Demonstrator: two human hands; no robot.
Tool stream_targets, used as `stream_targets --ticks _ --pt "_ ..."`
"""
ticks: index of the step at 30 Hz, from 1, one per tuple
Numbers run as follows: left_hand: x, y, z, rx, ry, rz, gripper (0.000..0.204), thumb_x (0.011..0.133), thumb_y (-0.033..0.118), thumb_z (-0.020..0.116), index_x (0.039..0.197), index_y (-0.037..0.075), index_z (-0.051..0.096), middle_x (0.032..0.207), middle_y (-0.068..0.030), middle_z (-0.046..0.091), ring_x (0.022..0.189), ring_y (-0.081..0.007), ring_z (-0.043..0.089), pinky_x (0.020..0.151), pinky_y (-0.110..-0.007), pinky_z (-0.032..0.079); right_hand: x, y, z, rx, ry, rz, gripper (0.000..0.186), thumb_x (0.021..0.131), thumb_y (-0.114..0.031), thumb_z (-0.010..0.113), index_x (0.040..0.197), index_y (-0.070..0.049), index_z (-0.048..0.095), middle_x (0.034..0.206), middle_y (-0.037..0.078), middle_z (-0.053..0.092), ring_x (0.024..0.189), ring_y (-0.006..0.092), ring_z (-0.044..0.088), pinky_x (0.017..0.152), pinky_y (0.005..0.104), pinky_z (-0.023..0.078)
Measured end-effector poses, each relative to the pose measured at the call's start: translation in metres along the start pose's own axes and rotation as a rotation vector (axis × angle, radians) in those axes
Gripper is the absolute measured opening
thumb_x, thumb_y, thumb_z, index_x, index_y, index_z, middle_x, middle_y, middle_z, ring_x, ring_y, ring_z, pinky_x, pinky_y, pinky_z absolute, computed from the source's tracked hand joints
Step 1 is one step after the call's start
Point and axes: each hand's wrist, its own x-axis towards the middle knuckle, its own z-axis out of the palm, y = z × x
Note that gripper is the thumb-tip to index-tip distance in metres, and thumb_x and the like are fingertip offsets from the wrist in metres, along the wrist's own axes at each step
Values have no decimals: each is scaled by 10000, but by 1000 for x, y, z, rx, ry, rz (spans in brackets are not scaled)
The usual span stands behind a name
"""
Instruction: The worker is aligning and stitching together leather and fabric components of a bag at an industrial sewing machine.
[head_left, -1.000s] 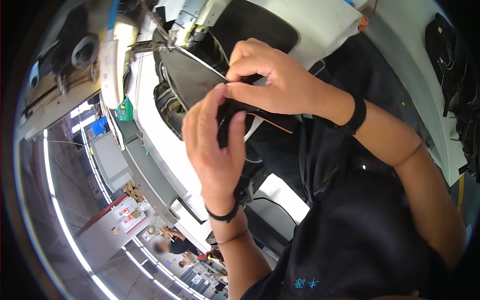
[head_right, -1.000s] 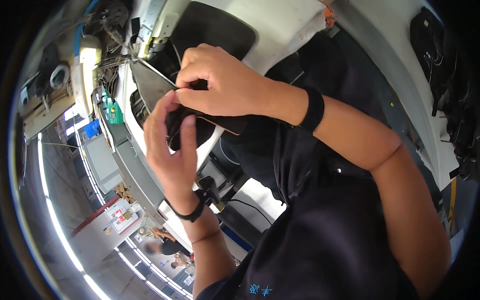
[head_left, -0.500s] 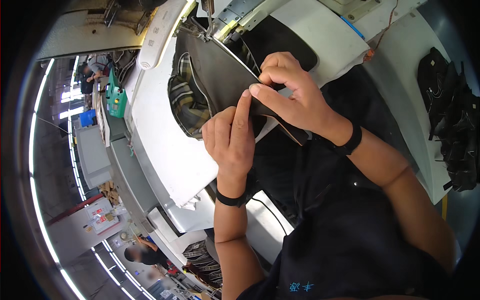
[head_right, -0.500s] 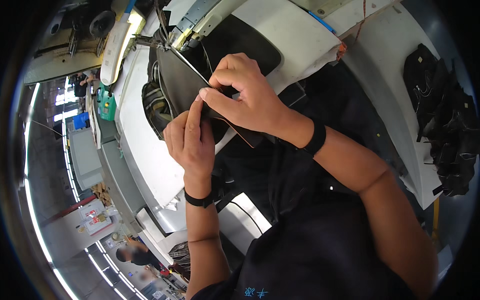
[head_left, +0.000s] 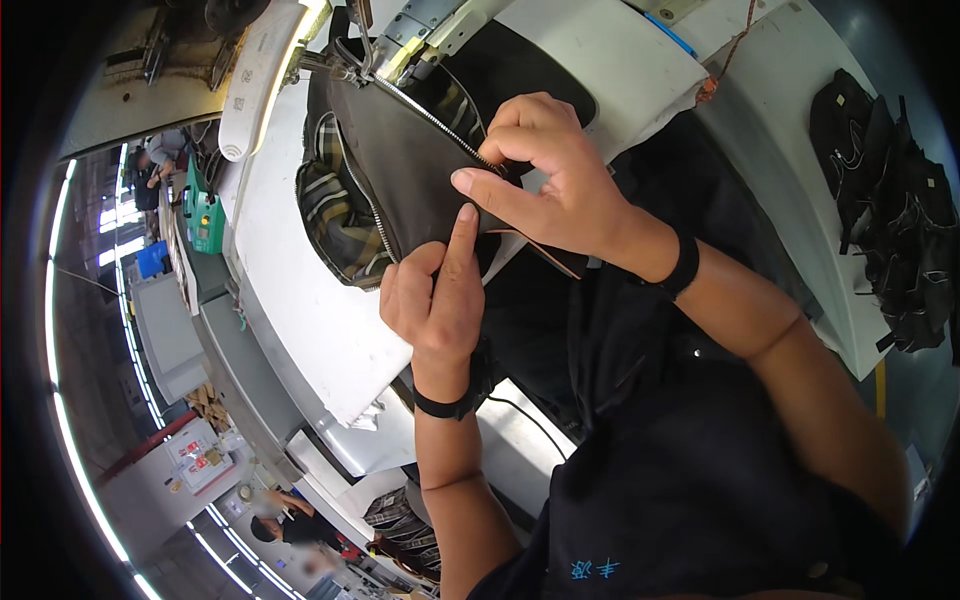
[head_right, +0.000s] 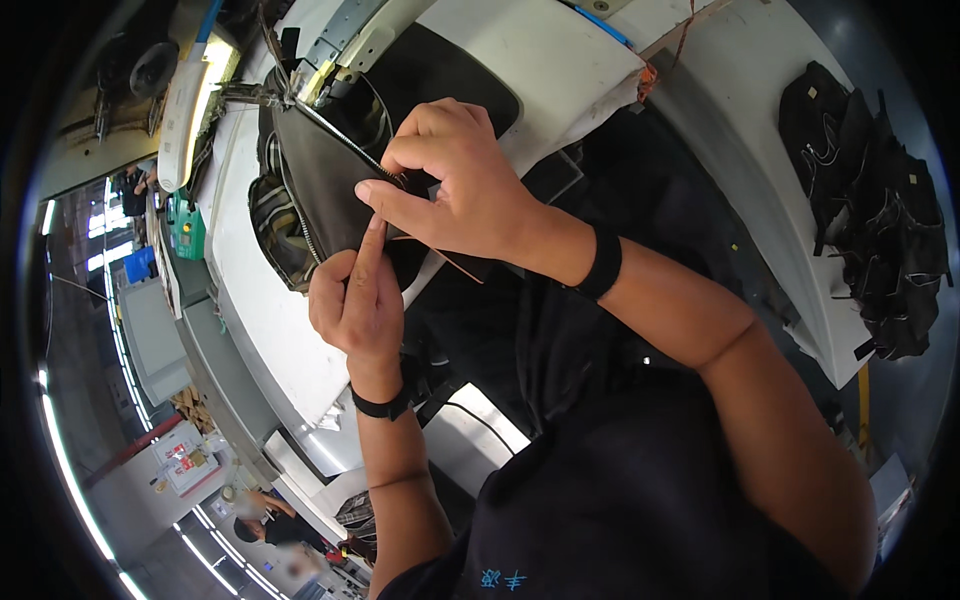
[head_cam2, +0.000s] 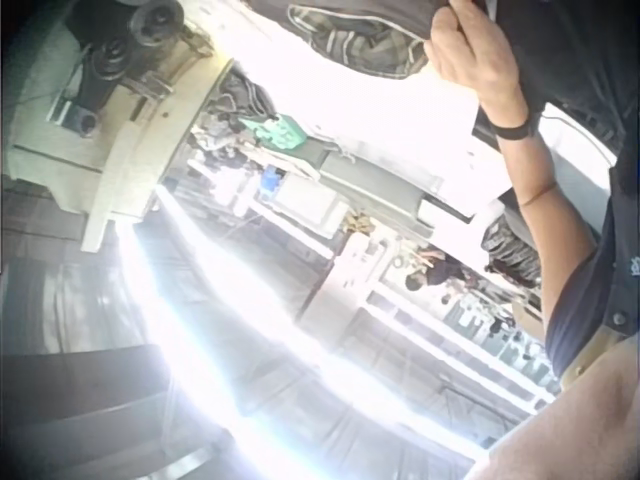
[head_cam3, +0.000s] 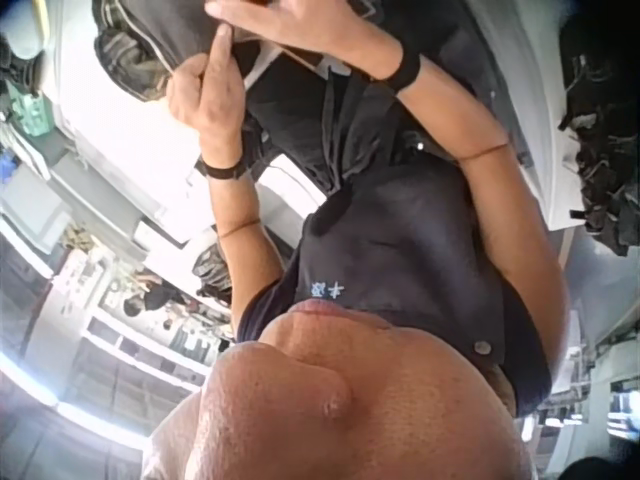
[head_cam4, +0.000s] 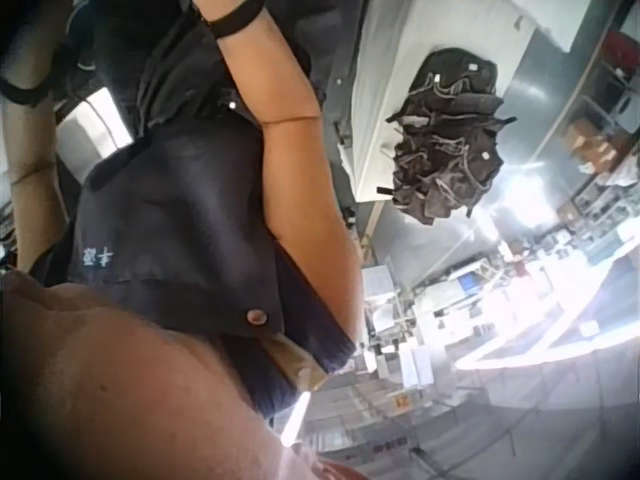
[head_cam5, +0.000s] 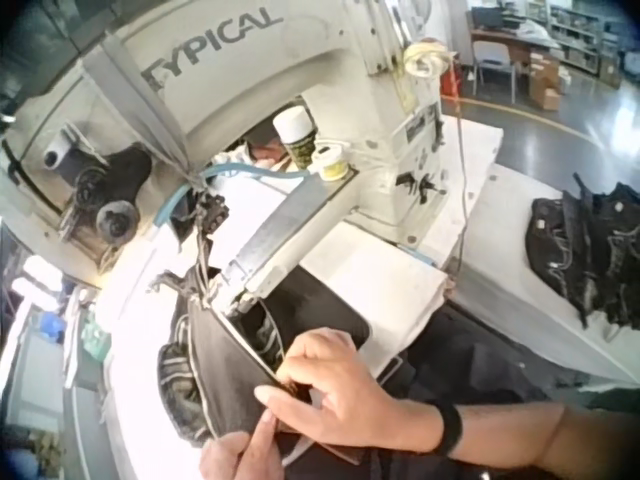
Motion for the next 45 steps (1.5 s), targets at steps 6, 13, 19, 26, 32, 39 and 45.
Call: stream_targets --ticks 6,13,19,26,32,39,45 --pt "0 4 0 -23 -9 -17 450 690 -41 836 1104 136 836 751 28 478 543 -128 409 489 -299 335 1 -1 3 29 12 20 205 882 -183 786 770 -77 651 819 6 559 840 178 524 885 350 366" --pt "0 6 1 -7 0 -35 490 650 -76 822 1094 130 839 738 22 484 544 -128 415 490 -296 344 0 -1 2 44 -19 71 237 910 -213 778 762 -79 651 803 -3 557 813 166 520 865 342 368" --pt "1 10 2 -17 22 -34 492 643 -103 804 1085 108 838 734 21 491 551 -132 437 484 -289 352 4 2 5 219 -28 116 263 922 -242 738 734 -70 672 797 26 571 853 207 536 813 363 419" --pt "20 21 -19 -57 -73 -98 296 809 122 755 1097 92 812 926 -37 610 836 -216 556 759 -347 477 6 -2 0 297 -108 63 178 958 -119 713 856 -25 601 898 43 545 882 182 508 800 314 432" --pt "44 12 -12 -228 -261 -204 727 917 452 722 1459 3 541 1480 -200 546 1325 -372 522 1107 -465 376 9 -2 1 289 -106 33 157 966 -100 697 888 -19 588 930 69 539 1047 243 559 916 349 454" --pt "52 6 -13 -152 -354 -205 768 913 559 685 1493 73 549 1519 -192 497 1318 -357 506 1096 -464 368 11 -6 -3 316 -147 7 157 968 -94 686 866 -11 601 960 76 563 1096 244 587 958 377 449" --pt "47 -2 -15 -199 -292 -208 655 899 473 743 1430 106 631 1487 -164 535 1257 -334 547 1057 -449 397 12 -16 -1 400 -89 167 166 945 -100 725 833 -8 646 926 51 580 822 143 536 719 286 440"
